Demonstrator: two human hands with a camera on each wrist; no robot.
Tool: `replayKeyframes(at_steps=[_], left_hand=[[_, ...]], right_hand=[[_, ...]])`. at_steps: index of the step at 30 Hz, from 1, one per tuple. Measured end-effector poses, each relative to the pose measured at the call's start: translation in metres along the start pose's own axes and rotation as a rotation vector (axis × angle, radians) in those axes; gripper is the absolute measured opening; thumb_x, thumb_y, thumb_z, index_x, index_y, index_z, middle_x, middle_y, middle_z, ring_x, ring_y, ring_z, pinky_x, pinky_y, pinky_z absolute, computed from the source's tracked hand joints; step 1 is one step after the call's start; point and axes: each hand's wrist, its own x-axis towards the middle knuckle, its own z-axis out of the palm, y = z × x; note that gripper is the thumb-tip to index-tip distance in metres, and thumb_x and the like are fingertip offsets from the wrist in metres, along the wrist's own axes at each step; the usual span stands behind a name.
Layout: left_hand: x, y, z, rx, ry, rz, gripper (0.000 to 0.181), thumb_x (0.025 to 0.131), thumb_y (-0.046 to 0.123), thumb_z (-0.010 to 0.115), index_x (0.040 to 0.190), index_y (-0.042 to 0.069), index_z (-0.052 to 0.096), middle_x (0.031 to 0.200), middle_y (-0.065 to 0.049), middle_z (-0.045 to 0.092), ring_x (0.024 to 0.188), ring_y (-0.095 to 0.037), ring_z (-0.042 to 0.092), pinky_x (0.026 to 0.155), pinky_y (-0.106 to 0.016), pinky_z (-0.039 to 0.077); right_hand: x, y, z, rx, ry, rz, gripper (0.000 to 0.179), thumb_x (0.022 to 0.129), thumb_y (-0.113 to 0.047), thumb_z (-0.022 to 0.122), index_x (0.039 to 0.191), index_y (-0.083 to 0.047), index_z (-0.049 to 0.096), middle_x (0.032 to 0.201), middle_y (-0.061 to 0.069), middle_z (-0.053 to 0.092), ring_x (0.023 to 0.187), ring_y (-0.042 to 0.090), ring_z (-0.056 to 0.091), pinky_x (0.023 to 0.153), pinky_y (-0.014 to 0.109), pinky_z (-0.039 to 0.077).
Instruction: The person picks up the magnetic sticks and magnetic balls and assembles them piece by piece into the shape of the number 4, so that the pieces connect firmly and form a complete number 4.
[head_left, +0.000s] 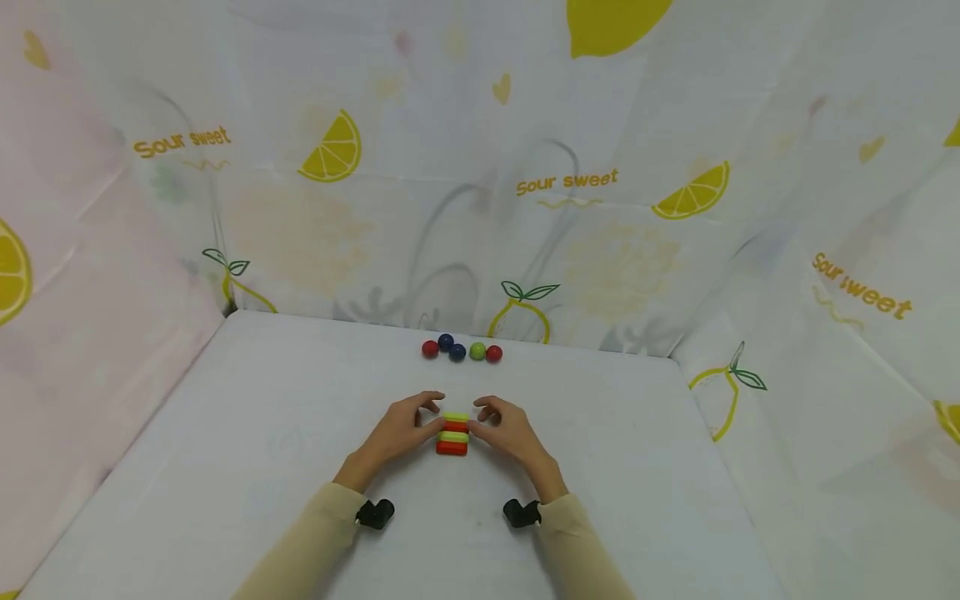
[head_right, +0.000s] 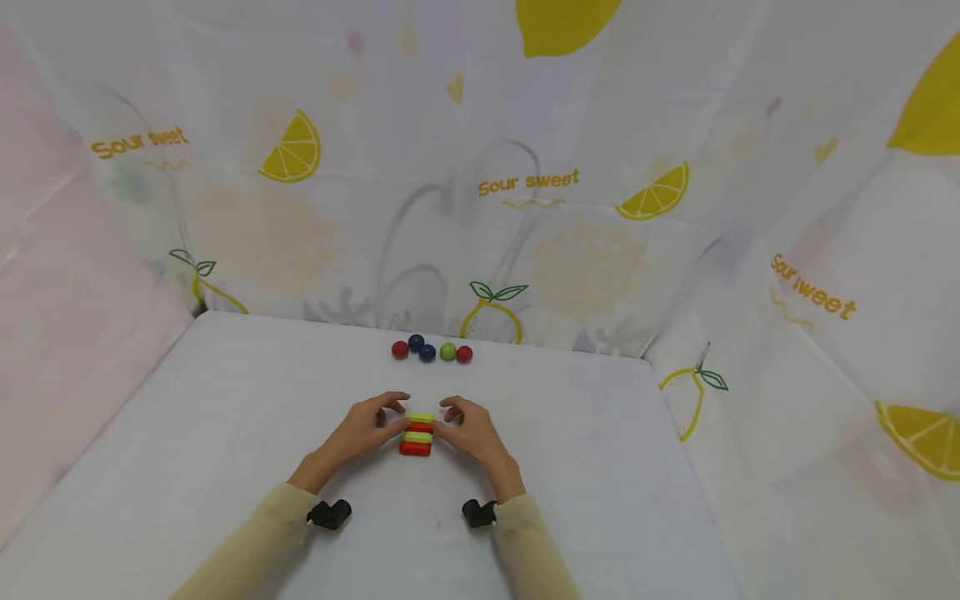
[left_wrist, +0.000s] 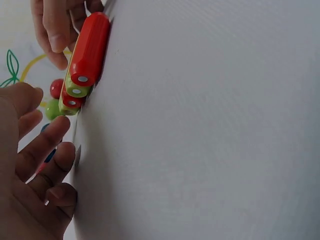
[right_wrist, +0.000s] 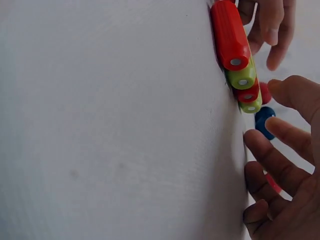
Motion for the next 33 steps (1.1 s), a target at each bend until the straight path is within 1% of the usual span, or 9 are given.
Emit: replayKeyframes(at_steps=[2, 6, 10, 14, 17, 20, 24, 29, 33], left_hand=[[0.002, -0.001, 0.002, 0.004, 0.013, -0.008, 0.035, 0.097, 0.021, 0.071, 0.13, 0.012, 0.068, 0.108, -0.003, 0.074, 0.078, -0.012, 0.055, 0.074, -0.028, 0.05], [0.006, 0.0, 0.004, 0.033, 0.026, -0.03, 0.023, 0.098, 0.016, 0.068, 0.12, 0.014, 0.072, 0.102, -0.002, 0.075, 0.076, -0.011, 0.055, 0.075, -0.029, 0.05], [0.008, 0.003, 0.004, 0.056, 0.014, -0.053, 0.02, 0.096, 0.016, 0.071, 0.116, 0.014, 0.074, 0.099, 0.0, 0.074, 0.078, -0.012, 0.056, 0.076, -0.032, 0.051], [0.01, 0.006, 0.004, 0.075, -0.005, -0.069, 0.017, 0.095, 0.016, 0.073, 0.112, 0.014, 0.077, 0.101, 0.001, 0.075, 0.084, -0.013, 0.061, 0.082, -0.036, 0.055], [0.011, 0.007, 0.002, 0.084, -0.029, -0.072, 0.016, 0.095, 0.015, 0.074, 0.11, 0.013, 0.078, 0.105, 0.001, 0.075, 0.09, -0.014, 0.064, 0.087, -0.038, 0.056], [0.013, 0.007, 0.001, 0.089, -0.045, -0.068, 0.016, 0.094, 0.014, 0.075, 0.11, 0.012, 0.078, 0.105, 0.0, 0.076, 0.091, -0.015, 0.065, 0.088, -0.039, 0.057], [0.014, 0.006, 0.002, 0.112, -0.054, -0.054, 0.017, 0.093, 0.015, 0.077, 0.109, 0.012, 0.078, 0.102, 0.001, 0.075, 0.09, -0.015, 0.065, 0.086, -0.039, 0.057], [0.018, 0.006, 0.001, 0.147, -0.073, -0.018, 0.018, 0.093, 0.017, 0.077, 0.11, 0.011, 0.076, 0.099, 0.001, 0.073, 0.093, -0.015, 0.066, 0.089, -0.041, 0.056], [0.021, 0.004, 0.0, 0.118, -0.081, -0.033, 0.019, 0.093, 0.017, 0.076, 0.112, 0.012, 0.074, 0.099, 0.002, 0.071, 0.089, -0.014, 0.062, 0.086, -0.038, 0.055]], right_hand=[[0.002, -0.002, 0.002, -0.009, 0.011, -0.016, 0.034, 0.094, -0.027, 0.073, 0.12, -0.006, 0.069, 0.097, 0.004, 0.071, 0.092, 0.02, 0.06, 0.082, 0.033, 0.051], [0.005, -0.004, 0.005, -0.014, 0.022, -0.025, 0.026, 0.095, -0.024, 0.071, 0.115, -0.007, 0.072, 0.096, 0.004, 0.072, 0.091, 0.018, 0.061, 0.083, 0.032, 0.05], [0.006, -0.005, 0.007, -0.021, 0.016, -0.021, 0.022, 0.095, -0.021, 0.071, 0.111, -0.007, 0.074, 0.096, 0.005, 0.073, 0.09, 0.017, 0.061, 0.082, 0.031, 0.051], [0.008, -0.003, 0.008, -0.031, 0.015, -0.026, 0.019, 0.097, -0.02, 0.07, 0.109, -0.007, 0.075, 0.1, 0.006, 0.075, 0.089, 0.016, 0.062, 0.079, 0.029, 0.051], [0.01, -0.002, 0.009, -0.038, 0.015, -0.029, 0.018, 0.098, -0.018, 0.069, 0.109, -0.007, 0.076, 0.104, 0.007, 0.076, 0.088, 0.014, 0.062, 0.078, 0.027, 0.051], [0.011, -0.002, 0.009, -0.043, 0.008, -0.019, 0.018, 0.099, -0.017, 0.068, 0.109, -0.006, 0.077, 0.107, 0.008, 0.076, 0.089, 0.015, 0.064, 0.079, 0.027, 0.052], [0.012, -0.003, 0.01, -0.055, -0.005, -0.01, 0.018, 0.099, -0.016, 0.068, 0.11, -0.004, 0.077, 0.108, 0.009, 0.076, 0.092, 0.017, 0.065, 0.083, 0.032, 0.055], [0.015, -0.005, 0.01, -0.081, -0.018, -0.016, 0.016, 0.102, -0.013, 0.064, 0.11, -0.004, 0.074, 0.106, 0.008, 0.073, 0.092, 0.017, 0.063, 0.086, 0.035, 0.055], [0.017, -0.007, 0.007, -0.049, -0.028, -0.041, 0.016, 0.101, -0.013, 0.065, 0.112, -0.003, 0.071, 0.104, 0.009, 0.072, 0.09, 0.017, 0.063, 0.083, 0.032, 0.055]])
